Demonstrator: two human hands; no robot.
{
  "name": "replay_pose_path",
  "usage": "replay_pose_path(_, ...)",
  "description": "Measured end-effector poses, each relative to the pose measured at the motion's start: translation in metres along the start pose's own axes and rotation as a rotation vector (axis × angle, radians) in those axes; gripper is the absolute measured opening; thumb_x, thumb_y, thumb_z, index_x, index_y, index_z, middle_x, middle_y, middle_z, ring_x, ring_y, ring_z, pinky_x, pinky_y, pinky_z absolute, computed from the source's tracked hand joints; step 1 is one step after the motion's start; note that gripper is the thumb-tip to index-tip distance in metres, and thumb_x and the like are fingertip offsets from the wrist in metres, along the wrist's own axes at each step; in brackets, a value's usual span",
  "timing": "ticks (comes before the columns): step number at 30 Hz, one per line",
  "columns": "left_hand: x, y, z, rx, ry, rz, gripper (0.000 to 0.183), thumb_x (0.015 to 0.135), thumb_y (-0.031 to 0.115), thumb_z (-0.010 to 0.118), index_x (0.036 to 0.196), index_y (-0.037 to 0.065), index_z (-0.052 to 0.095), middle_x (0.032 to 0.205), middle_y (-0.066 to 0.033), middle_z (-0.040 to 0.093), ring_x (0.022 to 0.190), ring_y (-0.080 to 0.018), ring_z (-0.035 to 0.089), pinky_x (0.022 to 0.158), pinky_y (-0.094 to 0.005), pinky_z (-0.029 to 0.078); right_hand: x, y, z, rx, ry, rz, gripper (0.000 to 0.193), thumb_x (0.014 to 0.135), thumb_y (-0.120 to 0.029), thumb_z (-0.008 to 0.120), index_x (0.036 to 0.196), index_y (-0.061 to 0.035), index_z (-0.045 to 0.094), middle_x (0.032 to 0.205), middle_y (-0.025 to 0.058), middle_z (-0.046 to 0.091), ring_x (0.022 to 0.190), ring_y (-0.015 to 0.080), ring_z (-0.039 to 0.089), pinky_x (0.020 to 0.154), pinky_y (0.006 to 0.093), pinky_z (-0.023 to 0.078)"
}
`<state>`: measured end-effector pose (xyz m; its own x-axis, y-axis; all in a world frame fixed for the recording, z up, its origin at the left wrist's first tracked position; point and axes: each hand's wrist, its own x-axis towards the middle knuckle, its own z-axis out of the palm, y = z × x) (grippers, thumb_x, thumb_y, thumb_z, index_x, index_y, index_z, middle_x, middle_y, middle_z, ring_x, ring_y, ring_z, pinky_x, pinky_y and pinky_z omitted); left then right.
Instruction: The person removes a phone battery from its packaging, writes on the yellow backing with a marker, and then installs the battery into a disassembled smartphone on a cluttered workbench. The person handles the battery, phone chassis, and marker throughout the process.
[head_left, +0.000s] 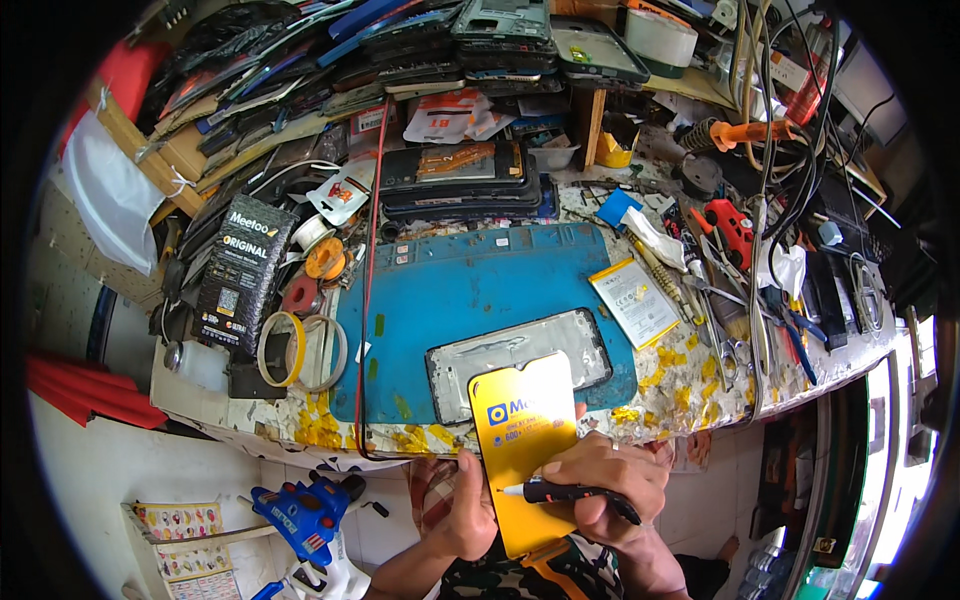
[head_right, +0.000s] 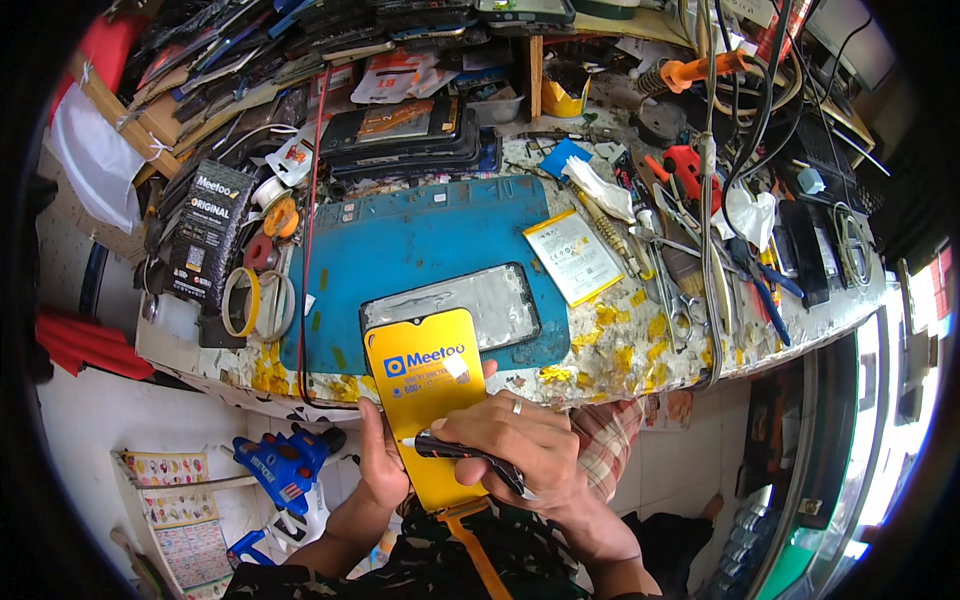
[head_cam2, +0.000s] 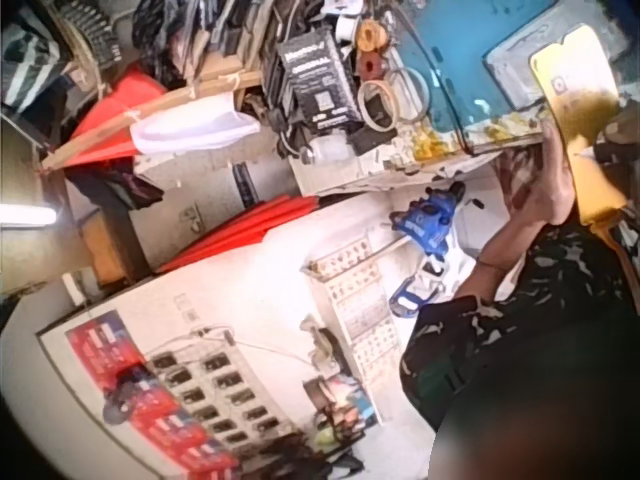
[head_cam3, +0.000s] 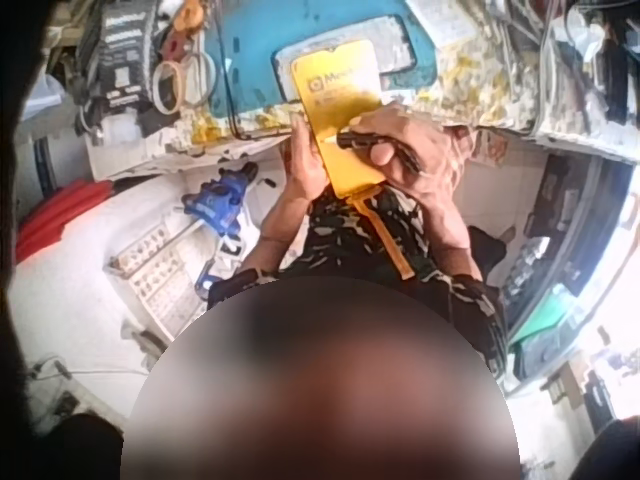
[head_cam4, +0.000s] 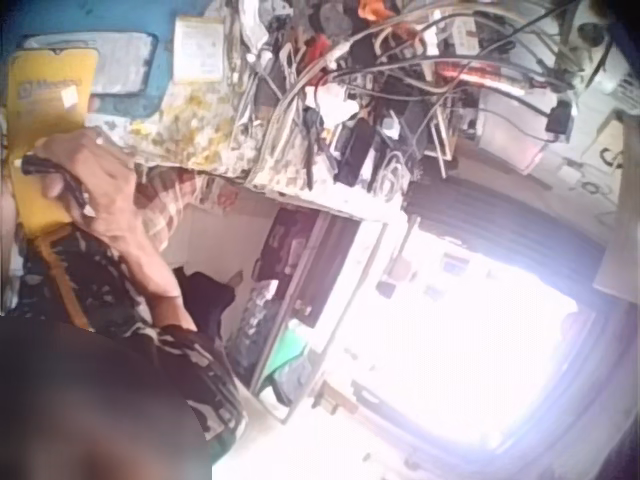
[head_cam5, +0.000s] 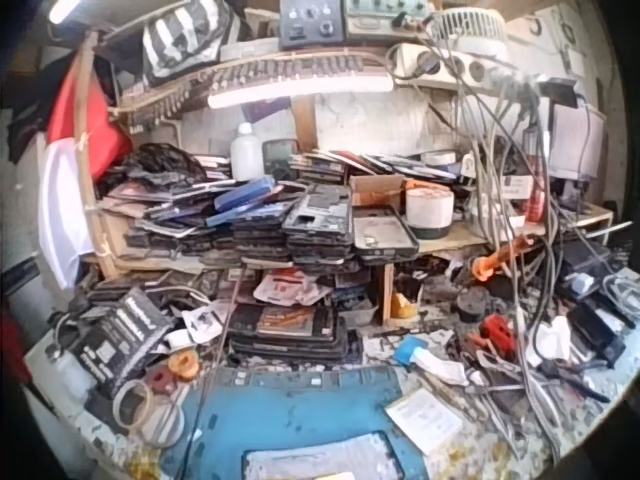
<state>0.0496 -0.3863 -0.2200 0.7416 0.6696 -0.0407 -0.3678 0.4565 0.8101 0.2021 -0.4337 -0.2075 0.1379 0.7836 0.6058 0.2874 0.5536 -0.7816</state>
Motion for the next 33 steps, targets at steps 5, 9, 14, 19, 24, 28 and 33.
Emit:
replay_pose_path(5, 0.0017, -0.0006, 0.0022, 0.013, 0.021, 0.003, 0.088, 0.096, 0.072, 0.013, 0.156, 0.009, 0.016, 0.154, -0.0283, 0.03, 0.144, -0.0394, 0.03, 0.117, -0.0497, 0.028, 0.0025, -0.0016, 0.0007, -0.051, -0.008, 0.02, 0.027, 0.08, -0.011, 0.076, 0.104, -0.0005, 0.068, 0.091, 0.0111, 0.073, 0.081, 0.0274, 0.072, 0.073, 0.0348, 0.057)
replay_pose_path(9, 0.0013, 0.0006, 0.0039, -0.05, 0.005, 0.002, 0.087, 0.096, 0.071, 0.013, 0.156, 0.009, 0.016, 0.154, -0.029, 0.03, 0.144, -0.039, 0.032, 0.116, -0.049, 0.029, 0.0019, -0.0017, 0.0016, -0.066, -0.003, 0.037, 0.026, 0.082, -0.013, 0.075, 0.103, -0.0008, 0.068, 0.091, 0.0108, 0.073, 0.08, 0.0269, 0.071, 0.072, 0.0346, 0.056)
replay_pose_path(14, 0.0018, 0.0049, 0.0059, -0.006, 0.016, -0.03, 0.088, 0.096, 0.071, 0.013, 0.156, 0.008, 0.016, 0.154, -0.0297, 0.03, 0.142, -0.0381, 0.035, 0.116, -0.0476, 0.03, 0.0012, -0.001, 0.004, -0.078, 0.013, 0.019, 0.028, 0.085, -0.024, 0.074, 0.101, -0.0012, 0.069, 0.089, 0.0099, 0.073, 0.076, 0.0262, 0.071, 0.07, 0.0338, 0.056)
replay_pose_path(19, 0.0032, 0.0074, 0.0085, 0.003, 0.01, -0.043, 0.089, 0.095, 0.072, 0.012, 0.156, 0.007, 0.015, 0.154, -0.0296, 0.029, 0.142, -0.0379, 0.035, 0.116, -0.0476, 0.03, 0.0, -0.0012, 0.0056, -0.077, 0.053, 0.037, 0.03, 0.087, -0.03, 0.071, 0.1, -0.0017, 0.069, 0.086, 0.0091, 0.073, 0.074, 0.0243, 0.071, 0.067, 0.0332, 0.055)
replay_pose_path(24, 0.0031, 0.0068, 0.0091, -0.064, 0.008, -0.058, 0.088, 0.096, 0.071, 0.011, 0.156, 0.007, 0.016, 0.154, -0.0296, 0.03, 0.142, -0.0383, 0.035, 0.117, -0.0479, 0.029, -0.0016, 0.0005, 0.0045, -0.066, 0.04, 0.017, 0.032, 0.087, -0.031, 0.071, 0.1, -0.0015, 0.069, 0.086, 0.0094, 0.073, 0.073, 0.0237, 0.071, 0.066, 0.0328, 0.055)
replay_pose_path(28, 0.0034, 0.0074, 0.0077, -0.032, -0.012, -0.055, 0.087, 0.096, 0.07, 0.012, 0.156, 0.007, 0.017, 0.154, -0.0293, 0.03, 0.142, -0.0383, 0.036, 0.116, -0.0479, 0.03, -0.0024, 0.0005, 0.0034, -0.07, 0.031, 0.029, 0.034, 0.087, -0.032, 0.071, 0.1, -0.0015, 0.069, 0.086, 0.0094, 0.073, 0.073, 0.024, 0.071, 0.066, 0.0325, 0.055)
replay_pose_path(33, 0.0028, 0.0076, 0.0079, -0.076, 0.0, -0.065, 0.085, 0.098, 0.068, 0.013, 0.156, 0.005, 0.017, 0.153, -0.0292, 0.031, 0.14, -0.0384, 0.038, 0.116, -0.0481, 0.031, -0.0023, 0.0001, 0.0031, -0.085, 0.028, 0.027, 0.034, 0.087, -0.034, 0.071, 0.099, -0.0024, 0.069, 0.086, 0.0089, 0.072, 0.073, 0.0241, 0.071, 0.066, 0.0328, 0.055)
